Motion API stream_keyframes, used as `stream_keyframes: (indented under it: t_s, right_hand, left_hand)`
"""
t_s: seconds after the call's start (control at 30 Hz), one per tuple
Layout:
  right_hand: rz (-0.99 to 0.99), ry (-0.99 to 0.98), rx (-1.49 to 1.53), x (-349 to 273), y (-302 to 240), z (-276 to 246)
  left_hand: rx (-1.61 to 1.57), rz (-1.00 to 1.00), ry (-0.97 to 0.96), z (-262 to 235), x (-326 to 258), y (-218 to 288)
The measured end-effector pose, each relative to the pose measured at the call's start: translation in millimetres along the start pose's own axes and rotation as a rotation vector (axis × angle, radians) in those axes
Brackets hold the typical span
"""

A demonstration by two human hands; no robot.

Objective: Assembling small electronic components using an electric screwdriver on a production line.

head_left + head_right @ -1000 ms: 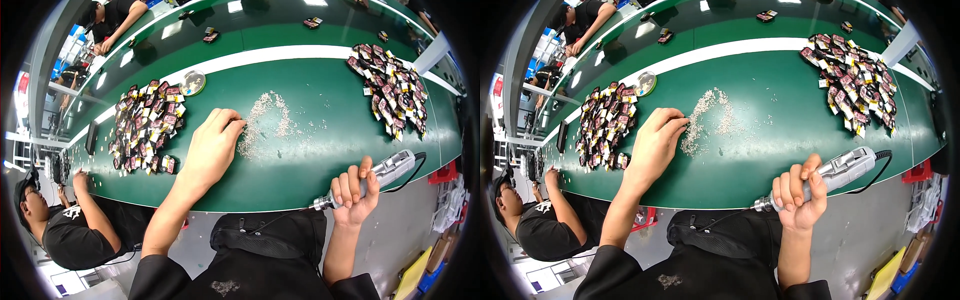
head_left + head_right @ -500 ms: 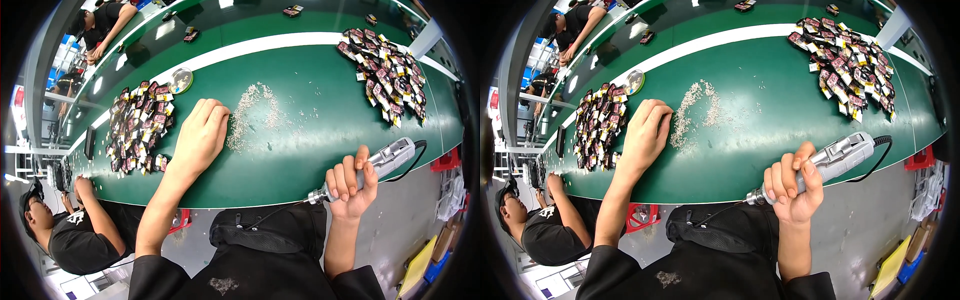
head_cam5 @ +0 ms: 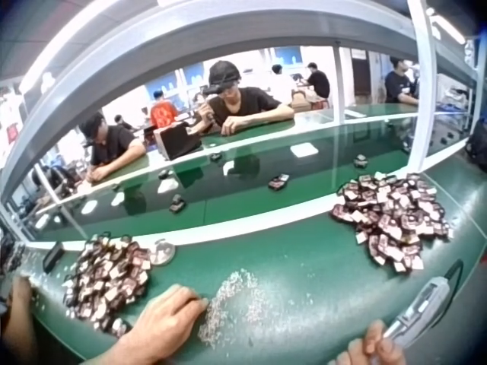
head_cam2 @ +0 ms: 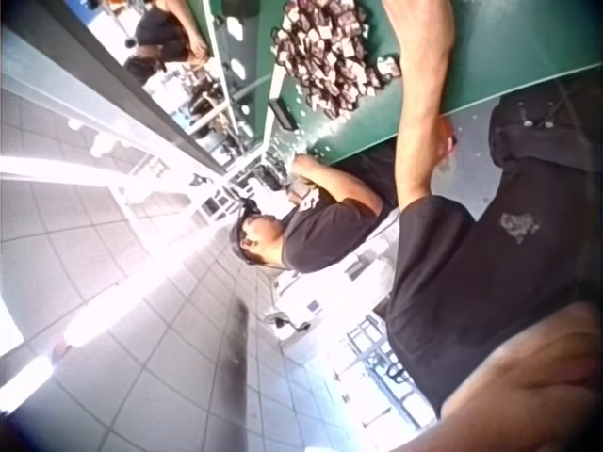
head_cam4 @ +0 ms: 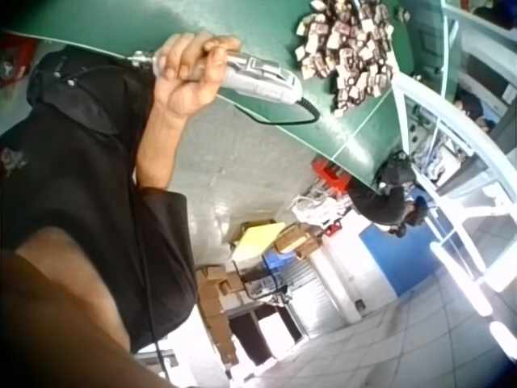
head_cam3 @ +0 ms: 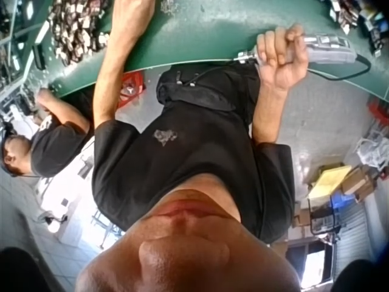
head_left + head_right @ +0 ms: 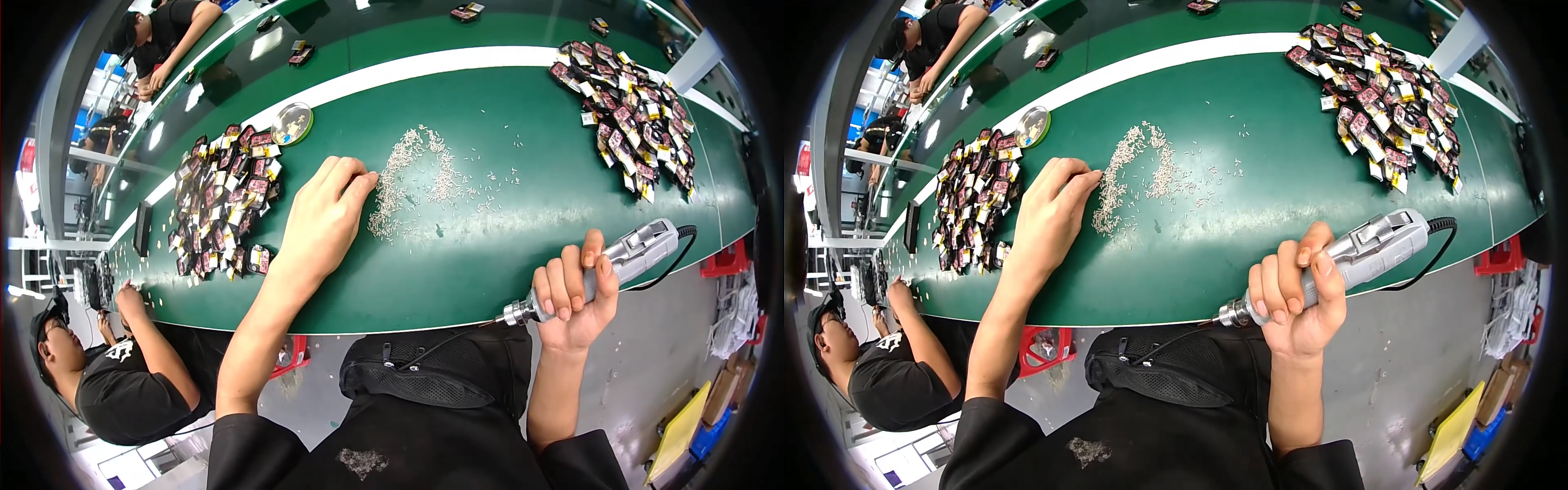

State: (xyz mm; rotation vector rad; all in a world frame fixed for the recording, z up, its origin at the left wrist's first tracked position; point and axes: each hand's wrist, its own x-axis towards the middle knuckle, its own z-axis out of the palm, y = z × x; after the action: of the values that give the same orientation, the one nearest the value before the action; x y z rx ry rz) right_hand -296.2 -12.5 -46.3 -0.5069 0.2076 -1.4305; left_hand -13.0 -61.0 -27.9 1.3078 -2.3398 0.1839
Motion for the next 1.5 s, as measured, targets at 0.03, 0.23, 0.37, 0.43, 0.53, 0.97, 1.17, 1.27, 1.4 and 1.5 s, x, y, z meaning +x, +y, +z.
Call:
stream_keyframes:
  t_s: [0.03,0.23,0.37,0.43,0.53,0.97,1.17,1.27,1.4,1.5]
  right_hand:
    - [-0.003,0.004,0.001,0,0,1]
    - [-0.006,0.046,0.001,-3,-3,-2]
    - [-0.006,0.059,0.0,-2,-1,1]
    - [-0.013,0.073,0.01,-3,-2,0]
    - [-0.017,0.1,0.024,-4,-2,2]
    - [-0.195,0.029,0.179,8,-5,53]
    - [-0.227,0.044,0.126,6,3,70]
    - [-0.223,0.032,0.111,7,4,69]
    - [-0.242,0.048,0.117,6,3,70]
    - [-0.225,0.059,0.125,7,4,67]
  left_hand:
    - [0.003,0.014,-0.001,0,1,-1]
    - [0.02,0.03,0.014,-4,6,3]
    - [-0.195,-0.205,0.056,-6,-4,7]
    - [-0.231,-0.224,0.054,-11,-8,21]
    - [-0.377,-0.299,0.133,-17,-16,39]
    - [-1.507,-0.683,0.197,-14,-43,120]
    - [-1.818,-0.657,0.212,-5,-47,133]
    - [-1.836,-0.659,0.216,-5,-48,134]
    - [-1.836,-0.637,0.22,-4,-47,136]
    - [-1.813,-0.649,0.231,-5,-46,136]
